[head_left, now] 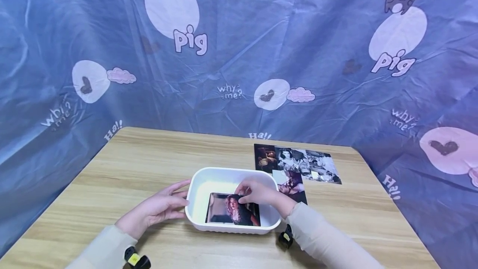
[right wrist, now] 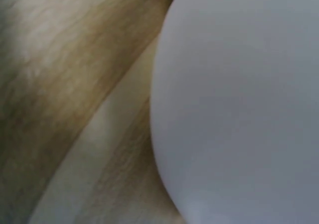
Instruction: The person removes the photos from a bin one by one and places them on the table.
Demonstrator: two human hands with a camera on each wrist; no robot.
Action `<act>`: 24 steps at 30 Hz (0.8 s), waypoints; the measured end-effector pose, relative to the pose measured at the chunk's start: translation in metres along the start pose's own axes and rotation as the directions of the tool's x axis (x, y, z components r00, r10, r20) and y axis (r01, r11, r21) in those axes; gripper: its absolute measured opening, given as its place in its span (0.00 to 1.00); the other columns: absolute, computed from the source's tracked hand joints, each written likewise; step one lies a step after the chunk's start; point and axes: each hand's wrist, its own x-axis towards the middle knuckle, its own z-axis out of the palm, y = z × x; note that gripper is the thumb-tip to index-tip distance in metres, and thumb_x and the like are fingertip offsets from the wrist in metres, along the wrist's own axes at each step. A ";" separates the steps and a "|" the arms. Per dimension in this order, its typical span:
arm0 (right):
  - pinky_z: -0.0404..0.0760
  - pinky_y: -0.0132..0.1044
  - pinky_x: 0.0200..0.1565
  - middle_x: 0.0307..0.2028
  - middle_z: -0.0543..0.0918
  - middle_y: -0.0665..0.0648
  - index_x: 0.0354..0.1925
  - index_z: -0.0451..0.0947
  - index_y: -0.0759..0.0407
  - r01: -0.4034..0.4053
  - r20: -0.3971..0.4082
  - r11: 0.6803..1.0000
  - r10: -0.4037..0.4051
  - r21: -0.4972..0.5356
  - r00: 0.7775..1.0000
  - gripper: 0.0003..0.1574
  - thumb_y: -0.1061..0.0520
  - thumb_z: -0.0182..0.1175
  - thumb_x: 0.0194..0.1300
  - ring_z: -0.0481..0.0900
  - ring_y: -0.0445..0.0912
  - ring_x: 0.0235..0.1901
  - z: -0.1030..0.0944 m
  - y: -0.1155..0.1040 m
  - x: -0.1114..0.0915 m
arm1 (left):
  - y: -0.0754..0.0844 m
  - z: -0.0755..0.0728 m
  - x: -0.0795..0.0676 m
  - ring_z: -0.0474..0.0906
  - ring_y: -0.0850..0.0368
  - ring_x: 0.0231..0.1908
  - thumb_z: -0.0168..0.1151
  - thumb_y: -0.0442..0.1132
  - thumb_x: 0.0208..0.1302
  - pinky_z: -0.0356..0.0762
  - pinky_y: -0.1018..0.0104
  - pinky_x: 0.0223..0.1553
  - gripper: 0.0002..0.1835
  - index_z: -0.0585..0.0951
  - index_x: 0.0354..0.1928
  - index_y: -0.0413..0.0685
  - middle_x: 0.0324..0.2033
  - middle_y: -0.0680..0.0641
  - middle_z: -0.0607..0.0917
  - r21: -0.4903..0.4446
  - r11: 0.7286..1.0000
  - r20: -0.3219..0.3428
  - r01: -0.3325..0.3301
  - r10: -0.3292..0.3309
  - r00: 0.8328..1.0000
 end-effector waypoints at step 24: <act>0.79 0.31 0.40 0.33 0.82 0.54 0.40 0.80 0.63 -0.043 -0.084 0.994 0.051 0.096 0.995 0.08 0.67 0.60 0.61 0.76 0.40 0.34 -0.017 -0.003 -0.001 | -0.001 0.001 0.000 0.82 0.50 0.50 0.56 0.27 0.63 0.83 0.53 0.53 0.48 0.35 0.75 0.38 0.72 0.27 0.47 0.001 1.000 -0.019 0.003 -0.003 1.000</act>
